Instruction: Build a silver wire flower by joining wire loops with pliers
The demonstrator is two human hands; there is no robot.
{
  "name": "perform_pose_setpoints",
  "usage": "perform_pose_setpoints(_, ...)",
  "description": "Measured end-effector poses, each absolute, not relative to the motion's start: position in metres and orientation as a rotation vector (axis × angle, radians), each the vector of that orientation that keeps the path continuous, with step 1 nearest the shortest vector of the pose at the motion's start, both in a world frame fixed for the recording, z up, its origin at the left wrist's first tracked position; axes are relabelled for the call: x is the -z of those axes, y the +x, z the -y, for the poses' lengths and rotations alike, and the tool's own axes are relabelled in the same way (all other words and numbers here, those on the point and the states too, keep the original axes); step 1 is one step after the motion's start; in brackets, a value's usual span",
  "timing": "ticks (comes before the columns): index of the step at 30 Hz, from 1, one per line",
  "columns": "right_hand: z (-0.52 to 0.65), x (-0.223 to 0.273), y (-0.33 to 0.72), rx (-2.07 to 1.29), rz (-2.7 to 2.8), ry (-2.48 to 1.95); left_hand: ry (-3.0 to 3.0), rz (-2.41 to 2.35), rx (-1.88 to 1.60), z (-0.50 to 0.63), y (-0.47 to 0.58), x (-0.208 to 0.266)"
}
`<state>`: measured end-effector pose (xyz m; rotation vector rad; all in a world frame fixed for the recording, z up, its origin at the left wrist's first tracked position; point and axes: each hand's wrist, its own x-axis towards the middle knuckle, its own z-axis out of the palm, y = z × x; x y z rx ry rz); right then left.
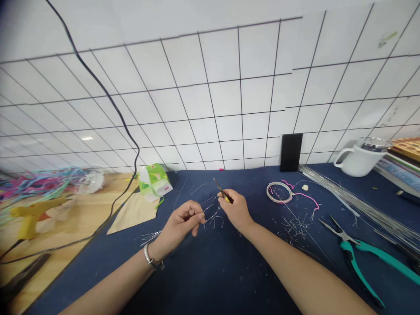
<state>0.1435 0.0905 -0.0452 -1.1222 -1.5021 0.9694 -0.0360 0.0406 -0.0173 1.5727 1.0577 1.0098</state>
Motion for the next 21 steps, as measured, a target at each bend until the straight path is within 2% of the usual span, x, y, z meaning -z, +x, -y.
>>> perform_pose_setpoints(21,-0.078,0.039,0.137,-0.974,1.598,-1.088,1.431,-1.134,-0.716,-0.044,-0.034,0.022)
